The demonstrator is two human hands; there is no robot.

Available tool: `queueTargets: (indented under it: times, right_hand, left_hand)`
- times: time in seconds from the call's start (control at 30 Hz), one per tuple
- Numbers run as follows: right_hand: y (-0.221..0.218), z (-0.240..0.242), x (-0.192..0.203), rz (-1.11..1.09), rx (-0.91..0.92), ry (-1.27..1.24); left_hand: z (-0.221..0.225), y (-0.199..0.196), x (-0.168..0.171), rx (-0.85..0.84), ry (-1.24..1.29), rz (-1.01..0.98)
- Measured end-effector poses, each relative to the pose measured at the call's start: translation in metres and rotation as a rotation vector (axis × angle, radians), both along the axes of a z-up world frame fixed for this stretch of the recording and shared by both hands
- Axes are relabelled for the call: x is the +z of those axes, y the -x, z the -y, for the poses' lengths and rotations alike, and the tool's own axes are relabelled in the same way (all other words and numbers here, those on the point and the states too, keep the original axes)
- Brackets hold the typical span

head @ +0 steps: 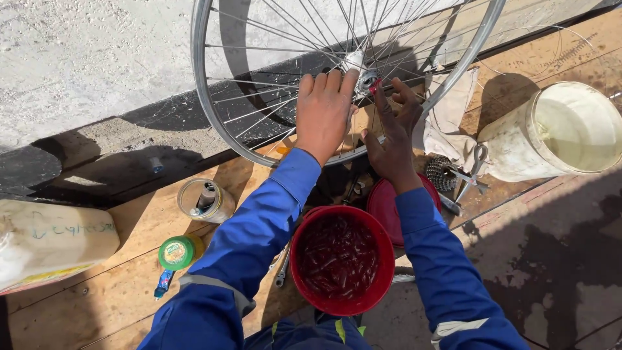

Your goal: Cleaning and reassembling a bicycle wheel hub by placing bearings into the assembly at a workbench.

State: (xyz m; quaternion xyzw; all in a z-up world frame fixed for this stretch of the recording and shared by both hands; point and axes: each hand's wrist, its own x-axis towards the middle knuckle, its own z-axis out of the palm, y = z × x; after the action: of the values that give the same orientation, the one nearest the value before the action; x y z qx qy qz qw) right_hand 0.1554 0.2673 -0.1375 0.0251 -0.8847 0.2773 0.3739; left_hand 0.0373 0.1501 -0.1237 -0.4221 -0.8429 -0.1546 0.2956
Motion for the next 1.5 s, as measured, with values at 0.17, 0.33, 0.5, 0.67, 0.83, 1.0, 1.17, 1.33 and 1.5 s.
queueTargets:
  times: [0.17,0.33,0.5,0.67,0.83,1.0,1.17,1.33,1.5]
  right_hand:
    - [0.005,-0.004,-0.002,0.011,-0.091,-0.15]
    - [0.005,0.002,0.001,0.035,-0.237,-0.338]
    - [0.004,0.011,0.017,0.018,-0.275,-0.406]
    - [0.001,0.008,0.037,-0.03,-0.097,-0.153]
    - [-0.003,0.0,0.035,-0.008,0.045,0.286]
    - [0.0,-0.008,0.025,0.046,-0.004,0.495]
    - [0.007,-0.02,0.013,0.065,-0.032,0.824]
    - [0.017,-0.007,0.027,0.023,0.11,1.184]
    - [0.018,0.008,0.05,-0.206,0.196,1.133]
  left_hand:
    - [0.005,-0.002,0.01,-0.009,0.016,0.021]
    - [-0.001,0.004,-0.002,0.001,0.03,0.024]
    - [-0.005,0.009,-0.008,0.004,0.027,-0.007]
    - [-0.005,0.011,-0.013,-0.004,0.023,-0.008]
    - [-0.009,0.015,-0.018,-0.012,0.015,-0.008]
    - [-0.01,0.014,-0.018,-0.038,-0.009,-0.005]
    - [0.001,0.001,0.0,-0.078,-0.074,0.028]
    - [0.012,-0.005,-0.007,-0.167,-0.245,0.163]
    - [0.01,-0.006,-0.021,-0.272,-0.434,0.321]
